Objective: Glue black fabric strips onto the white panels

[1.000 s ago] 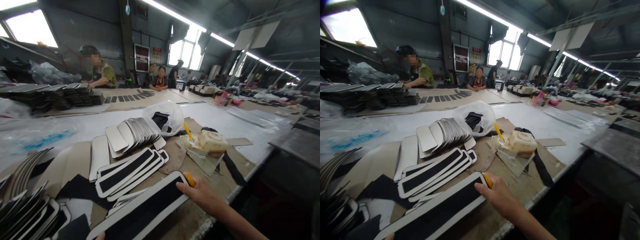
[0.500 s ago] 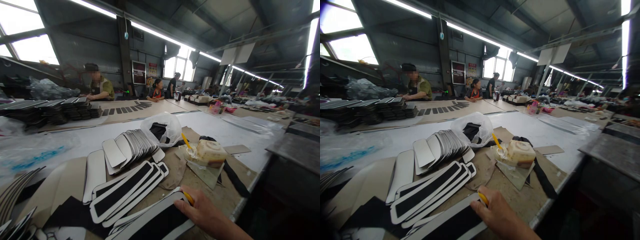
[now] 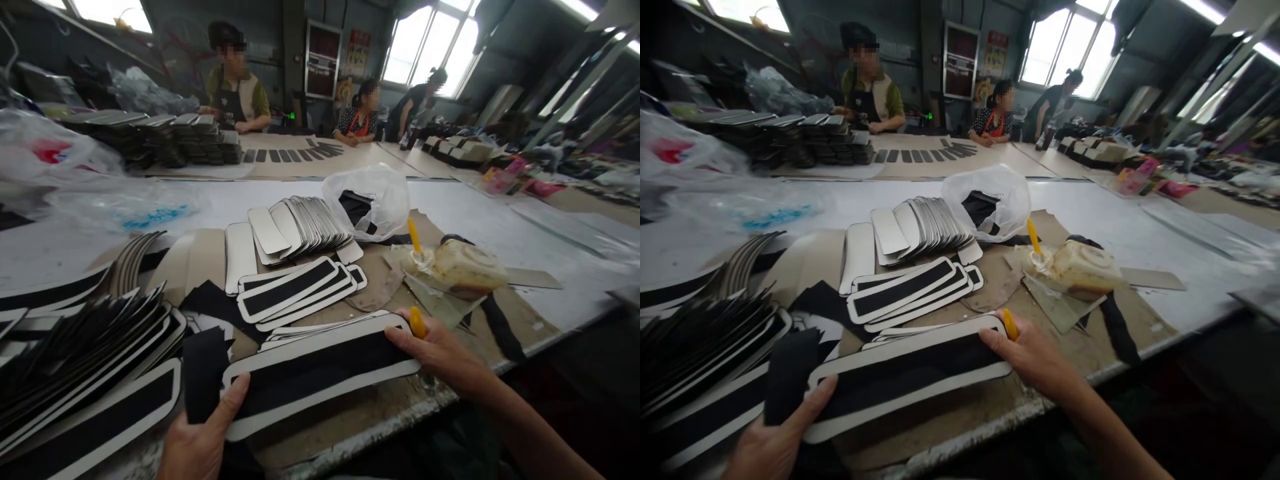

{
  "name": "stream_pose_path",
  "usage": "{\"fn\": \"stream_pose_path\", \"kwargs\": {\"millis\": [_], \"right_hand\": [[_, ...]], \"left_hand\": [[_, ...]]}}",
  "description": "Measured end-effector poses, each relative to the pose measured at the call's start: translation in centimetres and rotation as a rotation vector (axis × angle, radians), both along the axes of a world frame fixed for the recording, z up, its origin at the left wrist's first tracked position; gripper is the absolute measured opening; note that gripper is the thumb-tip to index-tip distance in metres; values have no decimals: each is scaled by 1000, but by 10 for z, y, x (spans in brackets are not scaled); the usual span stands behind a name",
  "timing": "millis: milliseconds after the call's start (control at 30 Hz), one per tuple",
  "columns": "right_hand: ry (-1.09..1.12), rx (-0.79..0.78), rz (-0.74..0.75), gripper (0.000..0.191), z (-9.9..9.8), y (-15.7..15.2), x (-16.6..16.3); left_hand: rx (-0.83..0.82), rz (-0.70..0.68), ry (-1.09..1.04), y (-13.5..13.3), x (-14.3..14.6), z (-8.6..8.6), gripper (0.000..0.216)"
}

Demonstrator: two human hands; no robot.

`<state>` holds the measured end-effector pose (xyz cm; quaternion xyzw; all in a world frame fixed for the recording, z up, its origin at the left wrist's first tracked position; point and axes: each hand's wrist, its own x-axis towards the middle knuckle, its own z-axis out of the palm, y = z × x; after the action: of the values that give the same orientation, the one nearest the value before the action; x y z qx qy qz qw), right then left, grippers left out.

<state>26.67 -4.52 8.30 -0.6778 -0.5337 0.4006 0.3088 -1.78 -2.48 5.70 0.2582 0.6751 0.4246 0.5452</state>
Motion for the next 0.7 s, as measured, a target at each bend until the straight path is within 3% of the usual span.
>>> {"fn": "stream_pose_path", "kwargs": {"millis": [100, 267, 333, 500, 700], "right_hand": [[-8, -22, 22, 33, -1, 1, 2], [27, -39, 6, 31, -6, 2, 5], [200, -57, -14, 29, -10, 2, 7], [686, -187, -138, 31, -22, 6, 7], [538, -195, -120, 36, -25, 7, 7]], "left_hand": [[-178, 106, -140, 7, 6, 7, 34], [-71, 95, -201, 6, 2, 3, 28], [-88, 59, -241, 5, 0, -3, 30], [-316, 57, -503, 4, -2, -11, 37], [-91, -62, -396, 3, -3, -9, 37]]}}
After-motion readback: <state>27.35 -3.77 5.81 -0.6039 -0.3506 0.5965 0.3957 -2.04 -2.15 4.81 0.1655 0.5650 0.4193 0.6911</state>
